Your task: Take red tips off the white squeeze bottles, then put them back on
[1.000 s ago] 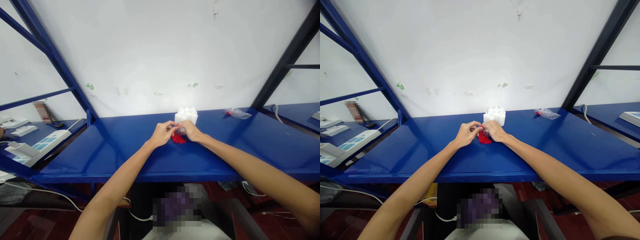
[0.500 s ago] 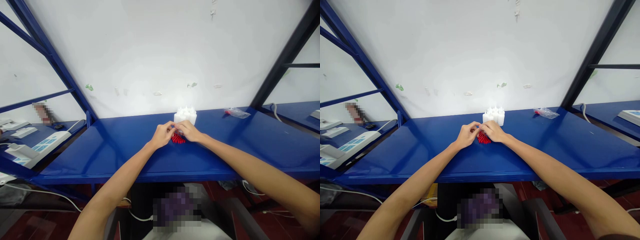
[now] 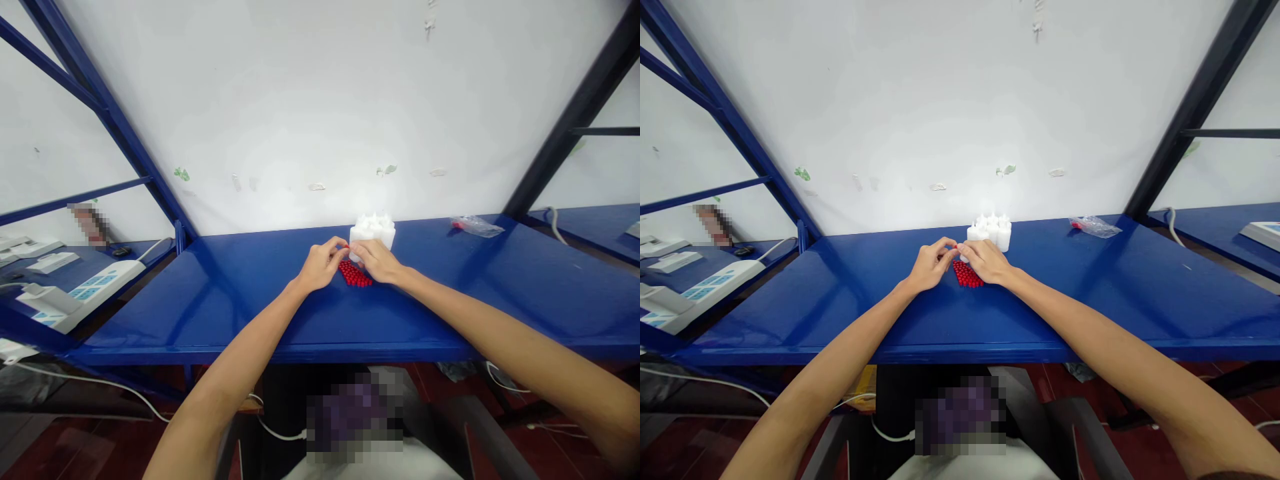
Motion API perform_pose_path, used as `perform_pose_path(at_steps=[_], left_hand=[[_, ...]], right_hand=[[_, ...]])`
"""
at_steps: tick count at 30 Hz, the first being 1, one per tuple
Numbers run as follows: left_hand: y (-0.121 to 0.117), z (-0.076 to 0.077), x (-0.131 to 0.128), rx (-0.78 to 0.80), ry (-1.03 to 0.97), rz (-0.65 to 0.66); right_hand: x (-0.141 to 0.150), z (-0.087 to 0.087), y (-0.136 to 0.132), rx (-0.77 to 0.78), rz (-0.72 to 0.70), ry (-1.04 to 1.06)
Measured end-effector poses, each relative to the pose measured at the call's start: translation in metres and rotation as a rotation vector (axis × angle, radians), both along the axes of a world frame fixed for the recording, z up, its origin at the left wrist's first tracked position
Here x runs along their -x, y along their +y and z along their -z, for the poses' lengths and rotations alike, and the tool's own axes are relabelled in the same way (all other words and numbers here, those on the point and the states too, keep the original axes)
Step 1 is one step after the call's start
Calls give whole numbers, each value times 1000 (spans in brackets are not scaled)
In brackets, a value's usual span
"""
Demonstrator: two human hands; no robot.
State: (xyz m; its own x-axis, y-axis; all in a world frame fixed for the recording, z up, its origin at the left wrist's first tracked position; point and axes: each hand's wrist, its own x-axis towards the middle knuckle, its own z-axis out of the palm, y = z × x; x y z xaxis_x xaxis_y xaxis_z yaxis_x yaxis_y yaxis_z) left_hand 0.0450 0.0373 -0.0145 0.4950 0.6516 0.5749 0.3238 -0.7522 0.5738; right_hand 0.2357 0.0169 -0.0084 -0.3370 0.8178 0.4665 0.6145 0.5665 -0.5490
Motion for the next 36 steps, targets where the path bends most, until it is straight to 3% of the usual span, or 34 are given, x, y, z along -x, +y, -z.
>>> perform_pose_path(at_steps=[4, 7, 10, 14, 17, 20, 23, 27, 31, 36], left_hand=[[25, 0, 33, 0, 49, -180], [40, -1, 61, -56, 264, -360], [46, 0, 75, -32, 393, -417], [44, 0, 74, 1, 422, -352], [36, -5, 63, -7, 328, -326], [23, -12, 42, -20, 104, -255], [8, -16, 18, 113, -85, -123], [-4, -14, -3, 228, -157, 25], [-6, -14, -5, 313, -214, 87], [-5, -13, -7, 192, -247, 73]], right_hand=[[-8, 6, 3, 38, 115, -39], [-15, 9, 2, 41, 73, -16], [-19, 12, 0, 31, 51, 55], [-18, 17, 0, 101, 129, 43], [-15, 17, 0, 75, 168, 22], [-8, 12, -1, 35, 117, 62], [0, 8, -3, 57, 37, 162], [8, 6, -5, 90, -47, 256], [10, 4, -8, 71, -83, 263], [11, 1, -9, 25, -70, 265]])
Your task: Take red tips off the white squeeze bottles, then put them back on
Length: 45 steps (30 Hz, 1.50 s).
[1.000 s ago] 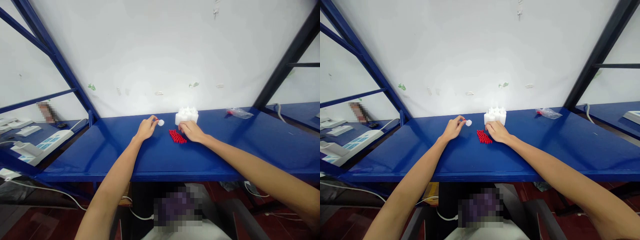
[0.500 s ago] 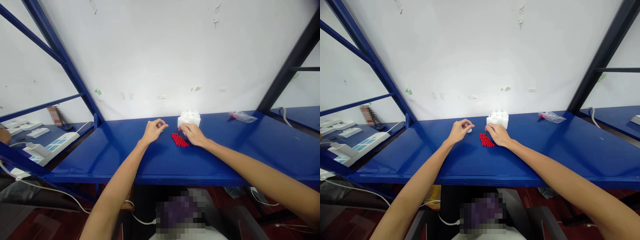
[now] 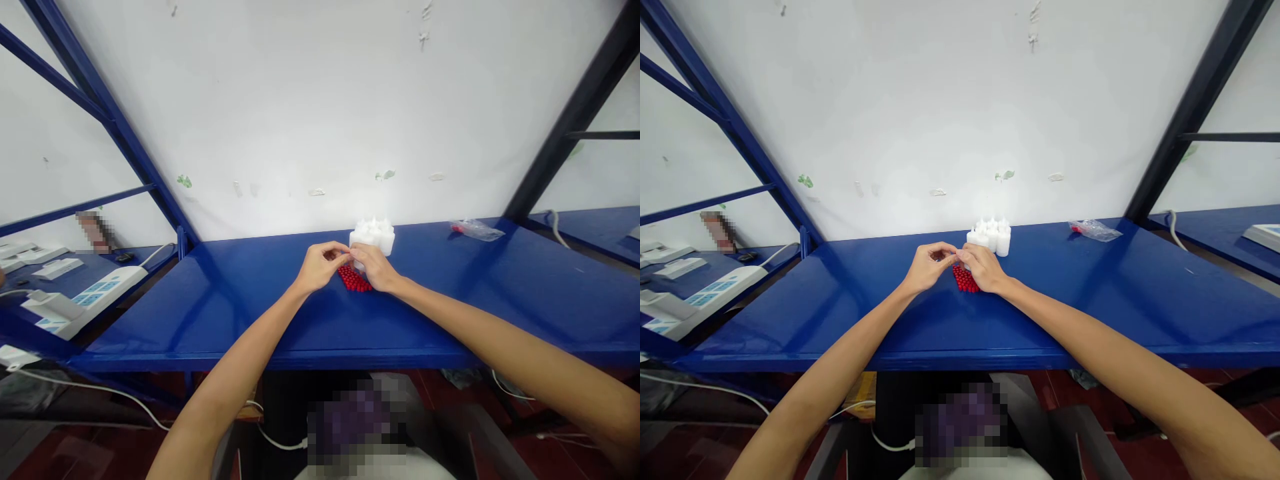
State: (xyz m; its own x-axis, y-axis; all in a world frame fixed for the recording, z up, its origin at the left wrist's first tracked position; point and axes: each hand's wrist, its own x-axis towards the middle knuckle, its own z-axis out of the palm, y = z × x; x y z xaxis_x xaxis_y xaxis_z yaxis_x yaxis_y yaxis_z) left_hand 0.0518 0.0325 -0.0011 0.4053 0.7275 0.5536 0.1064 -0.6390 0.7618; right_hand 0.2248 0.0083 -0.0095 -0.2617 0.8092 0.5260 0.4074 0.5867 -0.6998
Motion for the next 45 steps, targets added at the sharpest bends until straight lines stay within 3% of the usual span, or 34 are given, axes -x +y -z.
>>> perform_pose_path(at_steps=[4, 10, 13, 16, 19, 23, 29, 32, 36, 40, 45], left_hand=[[0, 3, -3, -164, 20, -76], [-3, 0, -4, -254, 105, -201], [-4, 0, -3, -191, 107, -148], [-5, 0, -2, -29, 107, -67], [-7, 0, -1, 78, 122, 4], [-9, 2, -2, 75, 103, 97], [-7, 5, -6, 67, 103, 150], [3, 6, -1, 46, -39, -4], [28, 10, 19, -1, -281, -396], [47, 16, 42, -71, -102, -584], [53, 22, 49, -98, 110, -636]], right_hand=[[-1, 1, 2, 25, -40, 4], [-2, -2, 5, 183, -112, 42], [-3, -3, 6, 196, -137, 35], [-3, -5, 4, 163, -167, 15], [-3, -5, 1, 104, -129, -34], [-3, -6, -3, 32, -29, -111], [-4, -7, -2, -13, -13, -173], [-7, -7, 2, -17, 68, -184], [-13, -3, 9, 15, 180, -194], [-18, -2, 11, 124, 174, -116], [-21, -8, 8, 174, 166, 66]])
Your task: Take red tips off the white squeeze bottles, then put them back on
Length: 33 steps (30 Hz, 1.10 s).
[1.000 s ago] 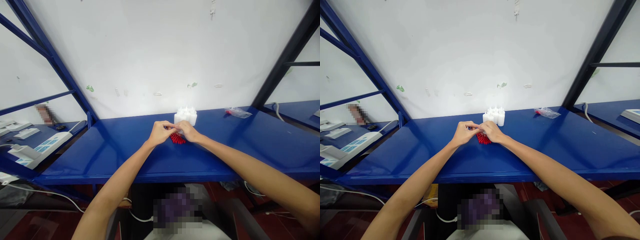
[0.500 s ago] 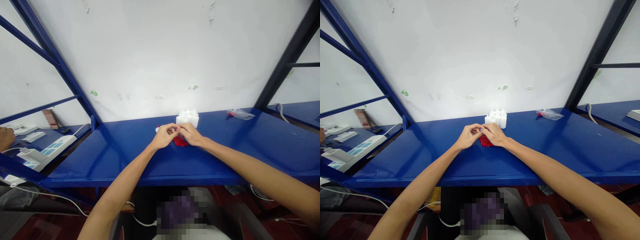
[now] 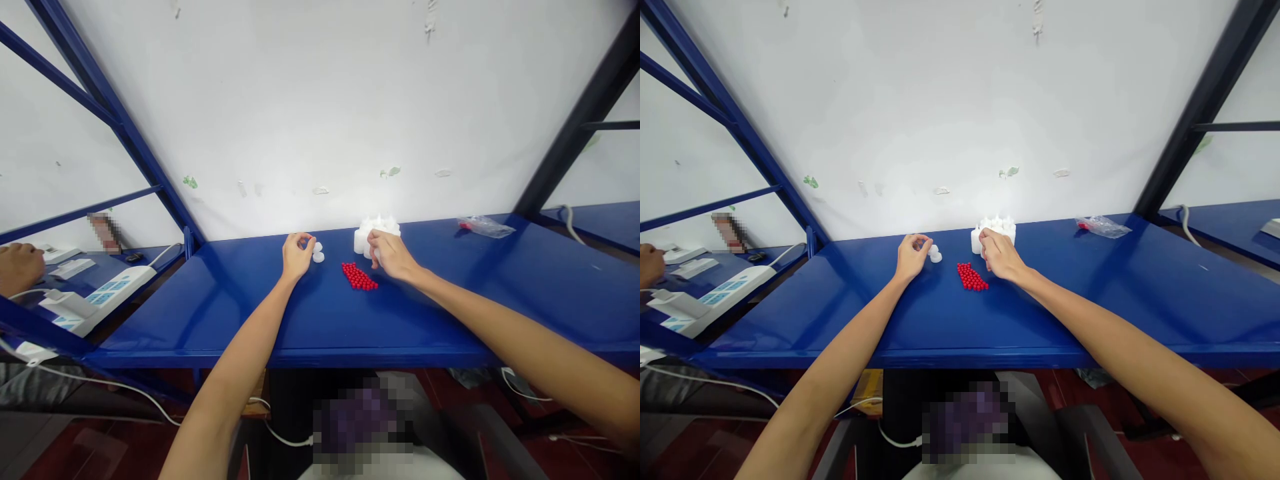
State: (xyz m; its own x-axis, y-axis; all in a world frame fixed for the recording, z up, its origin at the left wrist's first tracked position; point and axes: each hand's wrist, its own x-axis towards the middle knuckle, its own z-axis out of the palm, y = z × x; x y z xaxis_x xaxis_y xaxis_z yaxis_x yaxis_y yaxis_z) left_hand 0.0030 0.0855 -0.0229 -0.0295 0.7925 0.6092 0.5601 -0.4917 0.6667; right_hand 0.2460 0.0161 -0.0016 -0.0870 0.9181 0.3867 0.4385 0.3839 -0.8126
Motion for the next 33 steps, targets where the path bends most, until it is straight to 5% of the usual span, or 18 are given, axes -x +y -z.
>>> perform_pose_path(at_steps=[7, 11, 15, 21, 33], left_hand=[[4, 9, 0, 90, 215, 43], [-8, 1, -3, -50, 226, 21], [-26, -13, -10, -182, 460, 273], [-32, -12, -14, -79, 770, 446], [-25, -3, -24, -89, 713, 664]], right_hand=[[-1, -4, 0, -37, -41, -148], [2, -2, 1, -56, -49, -263], [3, 2, 3, -55, -42, -226], [5, 4, 1, -90, -3, -268], [4, 5, 3, -83, 71, -380]])
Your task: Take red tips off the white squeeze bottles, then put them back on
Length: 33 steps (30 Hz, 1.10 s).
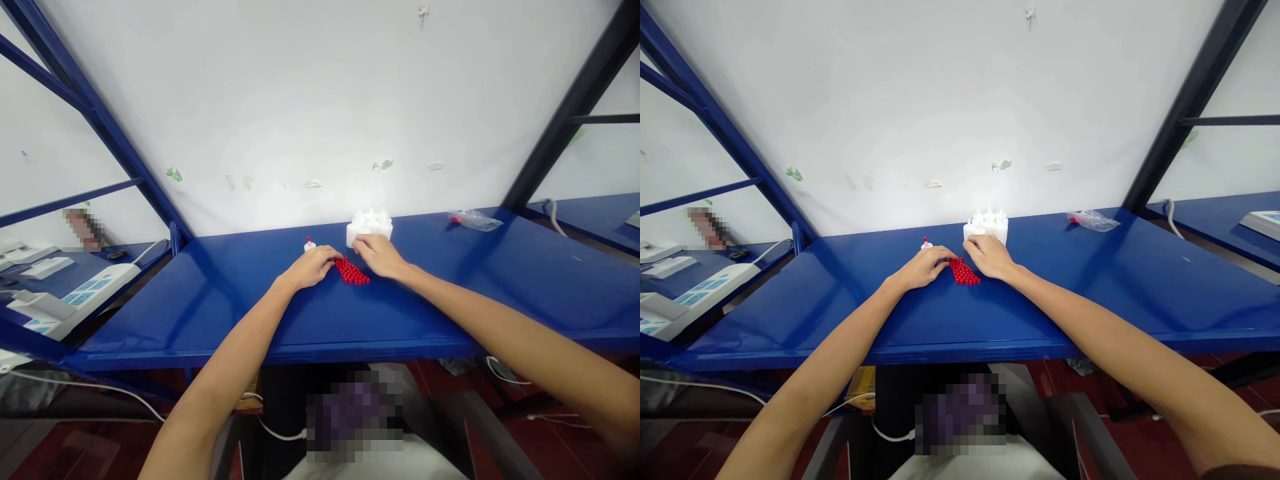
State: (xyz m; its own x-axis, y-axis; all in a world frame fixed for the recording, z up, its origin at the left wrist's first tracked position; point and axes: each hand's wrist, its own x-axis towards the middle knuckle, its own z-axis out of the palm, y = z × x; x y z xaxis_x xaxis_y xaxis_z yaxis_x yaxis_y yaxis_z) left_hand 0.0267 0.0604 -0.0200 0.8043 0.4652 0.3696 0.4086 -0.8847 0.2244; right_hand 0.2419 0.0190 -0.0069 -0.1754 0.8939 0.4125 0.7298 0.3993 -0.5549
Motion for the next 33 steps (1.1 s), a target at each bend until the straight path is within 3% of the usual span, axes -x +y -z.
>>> perform_pose_path(at_steps=[18, 28, 33], left_hand=[[3, -3, 4, -102, 62, -85], [5, -3, 2, 131, -13, -105], [4, -4, 4, 108, -19, -91]], right_hand=[[1, 1, -1, -1, -3, -37], [2, 0, -3, -14, -73, 63], [1, 1, -2, -19, -100, 62]])
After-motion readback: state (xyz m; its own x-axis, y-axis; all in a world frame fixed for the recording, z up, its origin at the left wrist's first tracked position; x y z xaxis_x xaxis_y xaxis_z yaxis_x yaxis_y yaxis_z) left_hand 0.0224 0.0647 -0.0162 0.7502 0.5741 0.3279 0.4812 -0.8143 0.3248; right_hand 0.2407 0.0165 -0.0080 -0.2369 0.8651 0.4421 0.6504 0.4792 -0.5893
